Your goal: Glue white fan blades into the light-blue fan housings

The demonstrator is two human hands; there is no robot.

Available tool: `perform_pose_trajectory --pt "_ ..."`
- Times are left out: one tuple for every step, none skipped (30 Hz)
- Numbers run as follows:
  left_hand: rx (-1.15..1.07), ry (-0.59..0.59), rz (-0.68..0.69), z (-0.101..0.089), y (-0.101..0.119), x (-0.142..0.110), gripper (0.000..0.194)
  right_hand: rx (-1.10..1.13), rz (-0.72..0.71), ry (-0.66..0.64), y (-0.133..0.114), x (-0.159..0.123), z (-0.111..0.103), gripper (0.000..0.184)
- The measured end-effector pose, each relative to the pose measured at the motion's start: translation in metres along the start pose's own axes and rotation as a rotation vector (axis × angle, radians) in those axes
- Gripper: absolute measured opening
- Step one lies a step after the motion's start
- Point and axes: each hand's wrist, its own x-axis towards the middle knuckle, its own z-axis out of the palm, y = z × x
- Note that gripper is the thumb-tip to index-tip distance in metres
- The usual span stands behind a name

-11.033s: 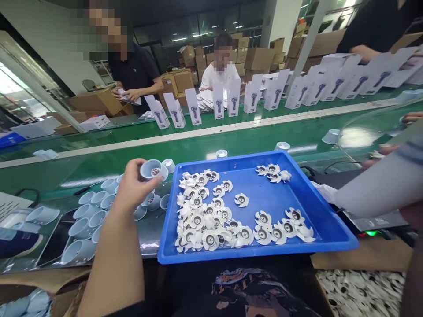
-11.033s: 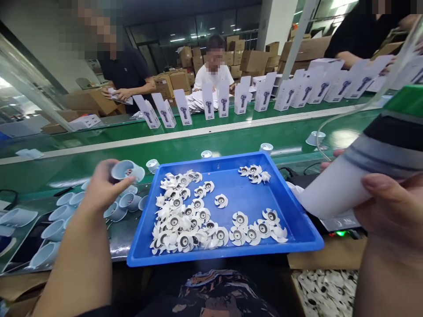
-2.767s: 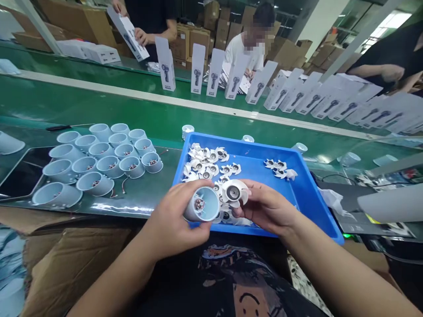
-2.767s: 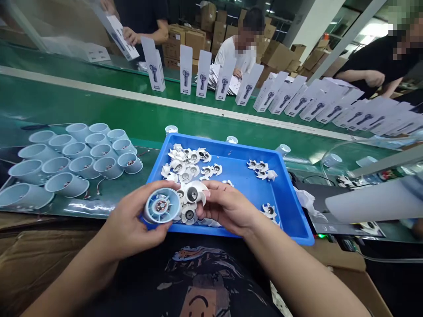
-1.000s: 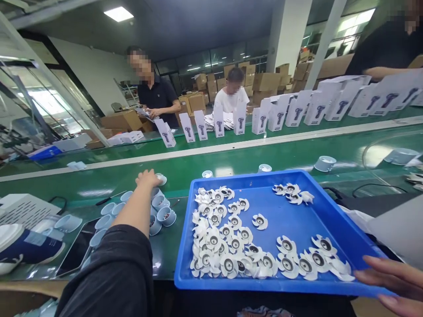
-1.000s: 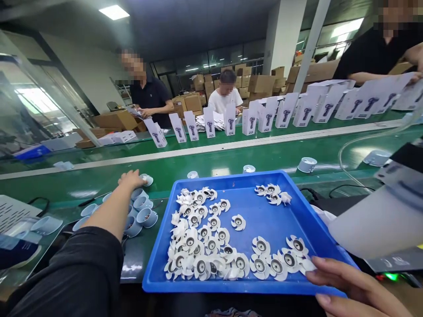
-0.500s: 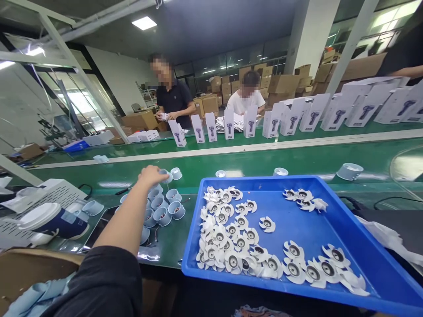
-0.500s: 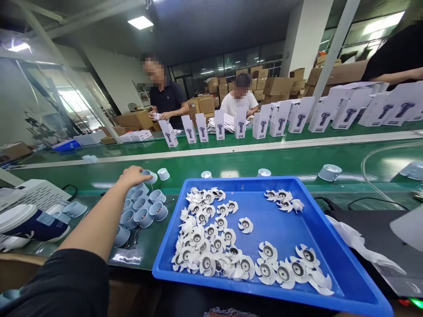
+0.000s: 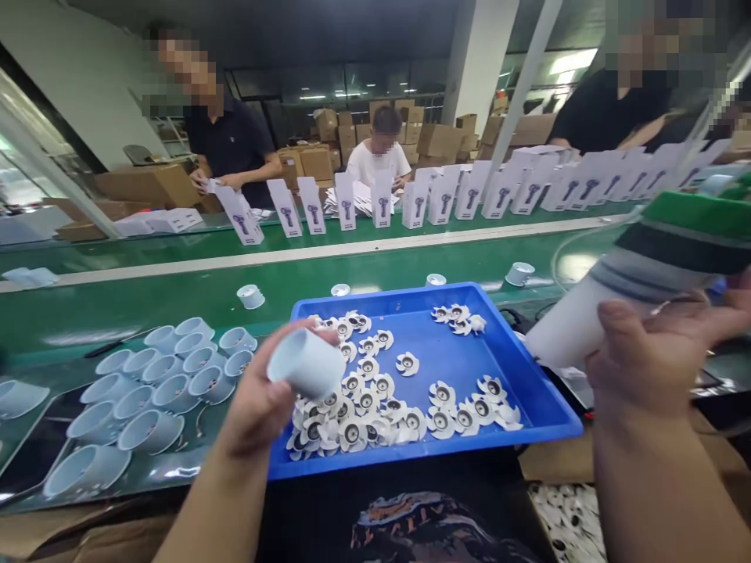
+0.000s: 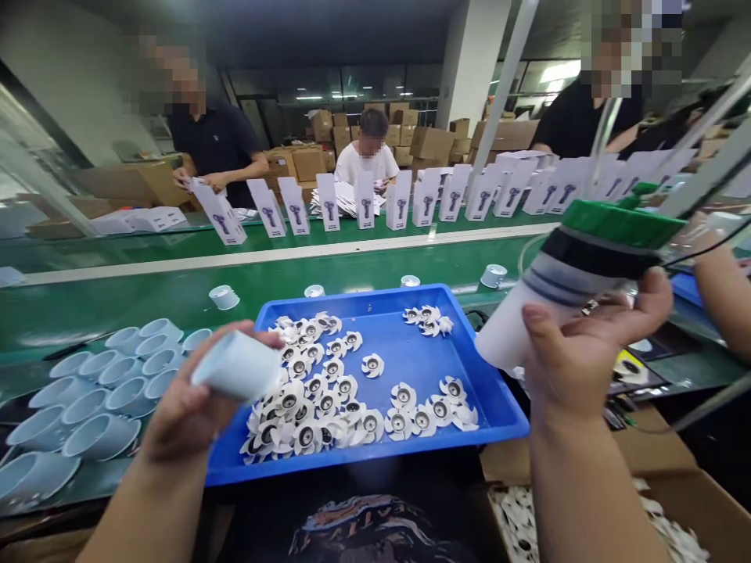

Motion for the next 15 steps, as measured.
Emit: perform_pose_trajectory --pt "-0.029 -0.087 -0.022 0.007 -0.009 -0.007 0.073 0.004 0.030 0.014 -0.001 -0.002 0.000 0.069" --pt "-0.046 -0.166 -0.038 0.012 -0.016 -0.012 0.073 0.022 0.089 0.018 -0.002 -0.004 0.000 0.072" --pt "-0.048 -0.231 -0.047 0.015 -0.021 -0.015 0.073 0.070 0.167 0.011 -0.002 -0.005 -0.001 0.074" --pt "-0.036 -0.283 -0.050 0.016 -0.023 -0.018 0.073 0.138 0.249 -0.006 -0.003 -0.005 -0.003 0.074" --pt "-0.008 -0.327 -0.046 0.017 -0.023 -0.019 0.072 0.209 0.324 -0.026 -0.003 -0.004 -0.004 0.073" --pt "0.034 -0.369 -0.033 0.018 -0.022 -0.020 0.070 0.256 0.395 -0.051 -0.004 -0.002 -0.006 0.070" --pt "0.084 -0.408 -0.005 0.019 -0.020 -0.021 0.068 0.283 0.462 -0.081 -0.006 0.001 -0.008 0.067" --pt "0.140 -0.442 0.027 0.020 -0.017 -0.022 0.066 0.293 0.525 -0.116 -0.010 0.004 -0.009 0.066" --pt "0.203 -0.471 0.059 0.024 -0.015 -0.023 0.065 0.299 0.578 -0.155 -0.015 0.007 -0.010 0.068" --pt "0.272 -0.498 0.085 0.028 -0.014 -0.025 0.067 0.315 0.624 -0.199 -0.022 0.010 -0.010 0.072" --pt "0.350 -0.515 0.096 0.035 -0.012 -0.026 0.071 0.331 0.655 -0.252 -0.031 0.012 -0.009 0.079" --pt "0.433 -0.528 0.094 0.042 -0.011 -0.028 0.076 0.340 0.661 -0.307 -0.041 0.013 -0.007 0.088" --pt "0.518 -0.539 0.092 0.050 -0.010 -0.029 0.080 0.344 0.645 -0.363 -0.052 0.013 -0.003 0.097" --pt "0.595 -0.553 0.100 0.059 -0.009 -0.030 0.083 0.332 0.609 -0.421 -0.063 0.013 0.001 0.102" --pt "0.653 -0.565 0.130 0.067 -0.007 -0.030 0.081 0.257 0.547 -0.471 -0.074 0.012 0.007 0.102"
